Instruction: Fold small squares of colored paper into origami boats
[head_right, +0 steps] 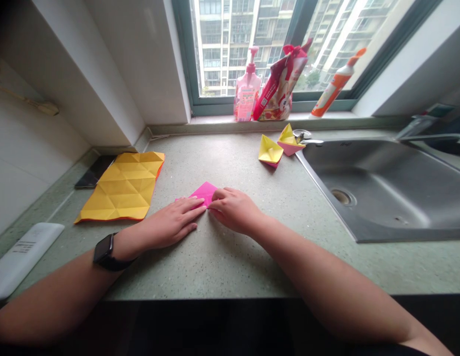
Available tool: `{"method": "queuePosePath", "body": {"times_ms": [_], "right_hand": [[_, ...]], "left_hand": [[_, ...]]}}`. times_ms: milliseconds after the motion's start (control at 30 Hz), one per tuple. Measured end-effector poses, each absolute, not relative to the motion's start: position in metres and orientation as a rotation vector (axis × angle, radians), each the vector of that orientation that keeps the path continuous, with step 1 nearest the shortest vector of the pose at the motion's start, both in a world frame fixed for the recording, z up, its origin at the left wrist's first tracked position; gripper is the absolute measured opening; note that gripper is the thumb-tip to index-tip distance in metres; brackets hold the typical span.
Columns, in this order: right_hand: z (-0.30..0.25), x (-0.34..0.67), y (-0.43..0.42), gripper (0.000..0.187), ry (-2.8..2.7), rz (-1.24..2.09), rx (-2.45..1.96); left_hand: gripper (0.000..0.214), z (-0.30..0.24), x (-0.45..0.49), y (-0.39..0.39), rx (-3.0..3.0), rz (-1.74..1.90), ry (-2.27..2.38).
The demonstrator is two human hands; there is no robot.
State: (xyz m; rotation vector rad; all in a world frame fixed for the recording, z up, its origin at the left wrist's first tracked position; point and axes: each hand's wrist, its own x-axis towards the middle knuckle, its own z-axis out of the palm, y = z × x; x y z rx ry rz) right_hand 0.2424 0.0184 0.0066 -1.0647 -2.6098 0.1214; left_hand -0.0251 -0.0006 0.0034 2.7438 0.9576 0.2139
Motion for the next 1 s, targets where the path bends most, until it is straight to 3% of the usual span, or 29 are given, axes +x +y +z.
{"method": "queuePosePath", "body": {"times_ms": [400,1000], "right_hand": [[0.006,0.247,0.021,0.016,-2.628,0.247,-1.128],[0.019,0.252,0.016,0.023,-2.642,0.252,-1.366]], "left_hand": [[0.052,0.005,-0.024,0.003,2.757,0.229,0.936],[0.025,0.024,-0.025,-0.002,2.734,0.247,1.175]]}}
